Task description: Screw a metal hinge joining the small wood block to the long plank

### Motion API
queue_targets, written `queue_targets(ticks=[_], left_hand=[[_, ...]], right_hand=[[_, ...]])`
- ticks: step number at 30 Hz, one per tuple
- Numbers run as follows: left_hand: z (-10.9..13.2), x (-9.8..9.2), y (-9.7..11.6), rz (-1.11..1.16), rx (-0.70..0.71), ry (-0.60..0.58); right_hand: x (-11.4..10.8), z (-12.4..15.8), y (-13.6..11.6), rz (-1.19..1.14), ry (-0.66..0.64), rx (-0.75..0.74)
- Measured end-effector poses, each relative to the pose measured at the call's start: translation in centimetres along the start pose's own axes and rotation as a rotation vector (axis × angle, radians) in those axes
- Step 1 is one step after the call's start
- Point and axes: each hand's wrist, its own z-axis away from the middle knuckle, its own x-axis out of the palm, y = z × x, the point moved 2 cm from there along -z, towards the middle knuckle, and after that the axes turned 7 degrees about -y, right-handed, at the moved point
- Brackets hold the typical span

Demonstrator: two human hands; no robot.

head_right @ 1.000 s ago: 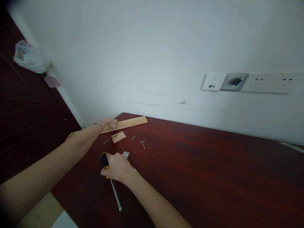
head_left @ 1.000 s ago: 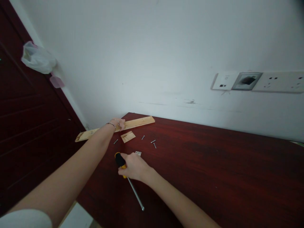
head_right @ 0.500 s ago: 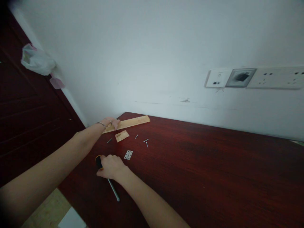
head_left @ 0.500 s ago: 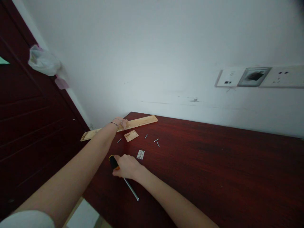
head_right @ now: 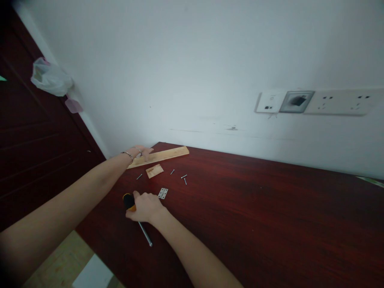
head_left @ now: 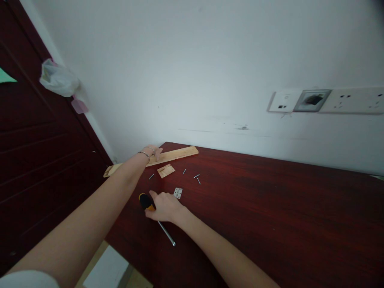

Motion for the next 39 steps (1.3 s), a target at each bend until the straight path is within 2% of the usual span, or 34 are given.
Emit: queue_targets(ticks=[2, 5, 8, 11, 14, 17, 21, 25, 29, 39], left_hand=[[0.0, -0.5, 1.4, -0.014, 0.031, 0.006], [-0.4, -1.2, 4.9, -0.029, 0.113, 0.075], [-1.0, -1.8, 10.0, -0.032, 0.207, 0.164], [-1.4, -1.7, 16.0, -0.023, 0.297, 0.241], [-1.0, -0.6, 22.3, -0.001, 0.374, 0.278], [0.3, 1.3, 27.9, 0.022, 0.458, 0.281], [2.3, 4.0, 33.2, 0.043, 0.541, 0.266], [3.4, 6.0, 36.0, 0.080, 0.569, 0.254], [3.9, 7.2, 37.1, 0.118, 0.554, 0.257], [4.9, 8.1, 37.1, 0.154, 0.530, 0.329]], right_hand=[[-0.2, 0.4, 0.4, 0.004, 0.019, 0.005], [-0.9, 1.6, 1.4, 0.014, 0.059, 0.031], [-2.2, 3.8, 3.1, 0.047, 0.119, 0.123], [-3.8, 6.9, 5.8, 0.072, 0.185, 0.238], [-5.4, 10.8, 9.5, 0.098, 0.277, 0.392], [-6.7, 15.3, 13.5, 0.133, 0.395, 0.533], [-7.9, 21.4, 18.0, 0.191, 0.503, 0.712], [-8.4, 26.0, 20.7, 0.229, 0.532, 0.801], [-8.2, 28.5, 22.4, 0.261, 0.516, 0.844], [-6.9, 29.1, 23.4, 0.279, 0.452, 0.872]])
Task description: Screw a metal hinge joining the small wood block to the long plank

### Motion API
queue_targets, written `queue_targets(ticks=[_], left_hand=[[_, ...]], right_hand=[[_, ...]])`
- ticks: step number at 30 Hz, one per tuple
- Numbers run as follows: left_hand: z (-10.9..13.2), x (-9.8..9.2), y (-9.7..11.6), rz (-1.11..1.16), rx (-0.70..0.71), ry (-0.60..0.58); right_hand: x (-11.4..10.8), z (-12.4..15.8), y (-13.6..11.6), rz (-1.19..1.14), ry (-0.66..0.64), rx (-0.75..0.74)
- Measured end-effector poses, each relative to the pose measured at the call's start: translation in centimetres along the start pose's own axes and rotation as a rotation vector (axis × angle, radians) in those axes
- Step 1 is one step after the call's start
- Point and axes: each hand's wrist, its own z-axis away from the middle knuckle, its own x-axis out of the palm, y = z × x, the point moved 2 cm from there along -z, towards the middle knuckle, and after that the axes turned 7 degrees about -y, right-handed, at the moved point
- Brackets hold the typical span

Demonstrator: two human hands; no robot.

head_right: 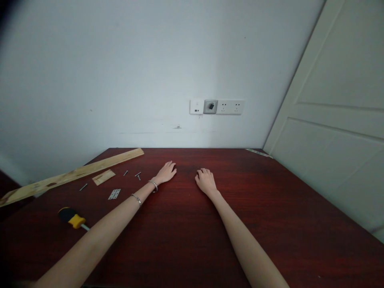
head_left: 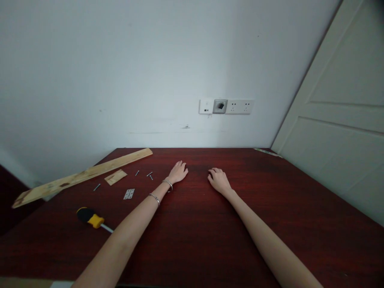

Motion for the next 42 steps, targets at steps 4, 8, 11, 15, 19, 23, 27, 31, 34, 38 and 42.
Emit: queue_targets(ticks=[4, 8, 11, 15, 19, 23, 27, 31, 34, 38, 42], left_hand=[[-0.1, 0.3, 0.1, 0.003, -0.005, 0.022], [-0.2, 0.6, 0.1, -0.002, -0.010, 0.037], [0.0, 0.7, 0.1, -0.006, -0.008, 0.046], [0.1, 0.7, 0.1, -0.005, -0.002, 0.052], [0.2, 0.7, 0.2, 0.006, 0.000, 0.049], [0.2, 0.7, 0.2, 0.020, -0.003, 0.042], [0.2, 0.6, 0.2, 0.030, -0.004, 0.040], [0.2, 0.7, 0.2, 0.033, 0.005, 0.047], [0.1, 0.8, 0.1, 0.035, 0.005, 0.049], [-0.1, 1.0, 0.0, 0.040, 0.003, 0.054], [-0.1, 1.0, 0.0, 0.044, 0.009, 0.061]], right_hand=[[0.4, 0.0, 0.2, 0.008, 0.000, -0.009], [0.9, -0.1, 0.6, 0.009, -0.003, -0.025], [1.3, -0.2, 0.9, 0.008, -0.001, -0.040], [1.7, -0.1, 1.2, 0.010, 0.003, -0.056], [2.0, -0.3, 1.5, 0.033, 0.007, -0.068], [2.3, -0.4, 1.7, 0.053, 0.013, -0.071], [2.3, -0.4, 1.6, 0.055, 0.018, -0.069], [2.0, -0.2, 1.4, 0.054, 0.024, -0.068], [1.8, -0.2, 1.2, 0.058, 0.026, -0.075], [1.6, -0.2, 1.1, 0.073, 0.034, -0.067], [1.6, -0.2, 1.0, 0.081, 0.038, -0.055]])
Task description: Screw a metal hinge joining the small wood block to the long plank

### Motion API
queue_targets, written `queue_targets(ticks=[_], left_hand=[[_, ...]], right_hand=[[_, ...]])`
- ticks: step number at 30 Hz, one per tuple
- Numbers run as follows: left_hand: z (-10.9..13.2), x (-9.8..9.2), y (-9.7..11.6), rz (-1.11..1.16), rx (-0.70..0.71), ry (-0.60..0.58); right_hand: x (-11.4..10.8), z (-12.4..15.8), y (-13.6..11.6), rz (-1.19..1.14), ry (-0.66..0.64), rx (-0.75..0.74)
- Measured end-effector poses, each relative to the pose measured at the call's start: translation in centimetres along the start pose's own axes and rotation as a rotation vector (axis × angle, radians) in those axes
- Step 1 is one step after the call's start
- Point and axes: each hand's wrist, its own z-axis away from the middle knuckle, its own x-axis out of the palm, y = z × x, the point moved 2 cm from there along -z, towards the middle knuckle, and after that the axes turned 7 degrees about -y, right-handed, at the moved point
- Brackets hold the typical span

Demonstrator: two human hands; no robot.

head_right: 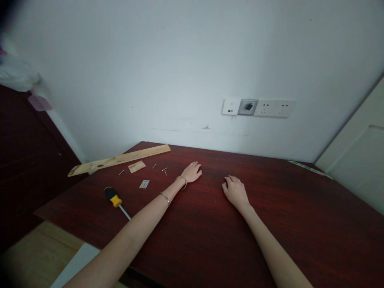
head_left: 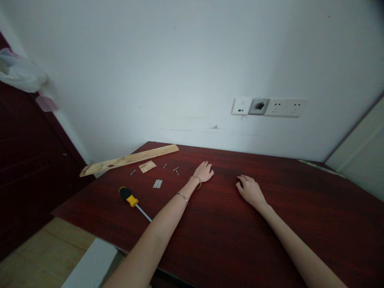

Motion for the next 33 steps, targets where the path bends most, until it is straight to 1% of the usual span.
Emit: queue_targets(ticks=[7, 12, 15, 18, 20, 22, 25, 27, 30, 32, 33], left_hand=[[0.2, -0.3, 0.2, -0.005, 0.000, -0.007], [0.3, -0.3, 0.2, -0.013, 0.003, -0.016], [0.3, -0.3, 0.3, -0.014, 0.004, -0.034], [0.1, -0.7, 0.4, -0.007, 0.006, -0.071], [-0.2, -1.6, 0.1, 0.003, 0.005, -0.112], [-0.5, -3.1, -0.6, 0.017, -0.003, -0.151], [-0.5, -6.5, -3.1, 0.033, -0.008, -0.159], [0.2, -9.3, -5.8, 0.025, -0.008, -0.141], [2.4, -13.3, -11.5, -0.021, -0.070, -0.143], [4.6, -15.6, -16.0, -0.065, -0.135, -0.183], [5.9, -16.5, -18.3, -0.101, -0.181, -0.230]], right_hand=[[-0.6, -0.2, -0.4, 0.089, -0.053, -0.009], [-1.3, -1.4, -0.4, 0.127, -0.079, -0.023], [-1.9, -2.9, -0.6, 0.086, -0.069, -0.067], [-2.5, -5.1, -1.5, 0.037, -0.066, -0.170], [-2.9, -6.8, -2.7, 0.000, -0.080, -0.258], [-3.1, -8.8, -4.2, -0.035, -0.105, -0.349], [-3.2, -12.4, -7.1, -0.078, -0.145, -0.468], [-3.1, -15.0, -9.4, -0.112, -0.176, -0.536], [-3.0, -18.8, -13.2, -0.156, -0.213, -0.608], [-3.0, -21.1, -16.0, -0.178, -0.233, -0.638], [-2.9, -22.3, -17.4, -0.186, -0.245, -0.648]])
